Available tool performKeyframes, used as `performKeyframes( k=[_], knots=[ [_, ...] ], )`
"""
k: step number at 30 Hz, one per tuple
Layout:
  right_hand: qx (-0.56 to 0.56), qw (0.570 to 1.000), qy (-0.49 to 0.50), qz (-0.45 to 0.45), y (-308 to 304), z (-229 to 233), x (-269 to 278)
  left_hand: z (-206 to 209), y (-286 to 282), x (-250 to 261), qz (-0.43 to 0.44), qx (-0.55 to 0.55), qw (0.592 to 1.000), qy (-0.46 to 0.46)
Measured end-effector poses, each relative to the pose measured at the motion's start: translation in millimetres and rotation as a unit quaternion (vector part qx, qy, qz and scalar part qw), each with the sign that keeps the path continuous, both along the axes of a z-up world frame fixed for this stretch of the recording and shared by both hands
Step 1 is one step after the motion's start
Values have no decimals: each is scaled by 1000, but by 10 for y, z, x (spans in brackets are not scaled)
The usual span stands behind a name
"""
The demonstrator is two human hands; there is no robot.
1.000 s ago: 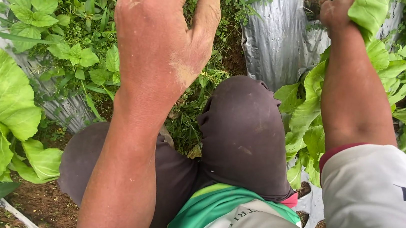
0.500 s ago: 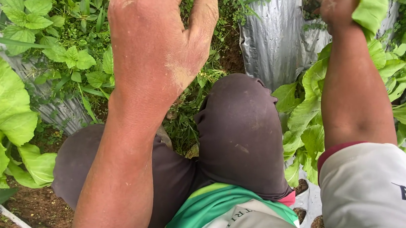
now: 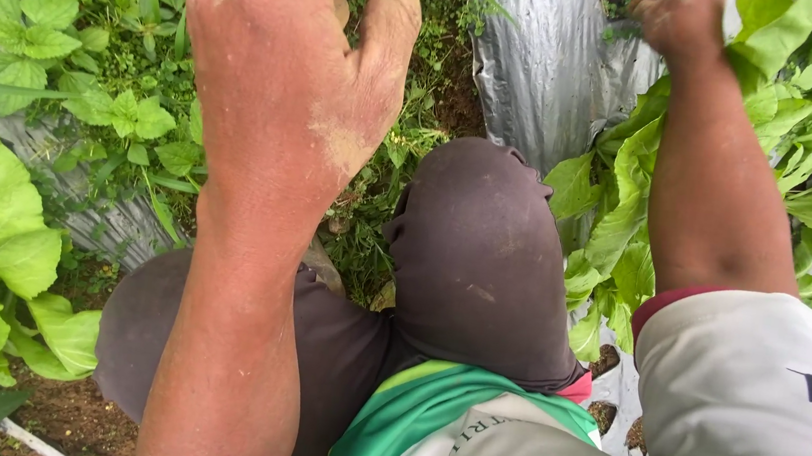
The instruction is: The person kneels in a garden and removes weeds by hand from around the base of leafy green vegetable plants. They pull the weeds from the soil and plastic mulch, gathering them in their hand before discarding them to the side.
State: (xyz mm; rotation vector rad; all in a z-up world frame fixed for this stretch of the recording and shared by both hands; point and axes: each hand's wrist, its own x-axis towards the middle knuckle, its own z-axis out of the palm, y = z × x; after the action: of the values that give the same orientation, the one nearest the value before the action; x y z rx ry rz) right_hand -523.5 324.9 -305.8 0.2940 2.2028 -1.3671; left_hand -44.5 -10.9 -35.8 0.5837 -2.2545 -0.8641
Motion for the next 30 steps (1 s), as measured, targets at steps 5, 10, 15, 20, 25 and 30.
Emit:
performKeyframes(
  k=[5, 10, 15, 20, 25, 30],
  knots=[
    [412, 752, 336, 390, 218, -122, 150, 60, 6, 24, -9, 11, 1000, 2],
    [407, 804, 245, 357, -252, 198, 474, 69, 1, 32, -2, 19, 1000, -6],
    [387, 861, 116, 309, -490, 576, 594, 104, -18, 55, -3, 20, 1000, 7],
    [477, 842, 33, 250, -599, 884, 722, 91, -36, 66, 10, 18, 1000, -9],
    [399, 813, 131, 404, -366, 624, 684, 99, -75, 68, 2, 9, 1000, 5],
    [310, 690, 413, 507, -36, -12, 241, 155, -91, 63, -2, 17, 1000, 16]
  ],
)
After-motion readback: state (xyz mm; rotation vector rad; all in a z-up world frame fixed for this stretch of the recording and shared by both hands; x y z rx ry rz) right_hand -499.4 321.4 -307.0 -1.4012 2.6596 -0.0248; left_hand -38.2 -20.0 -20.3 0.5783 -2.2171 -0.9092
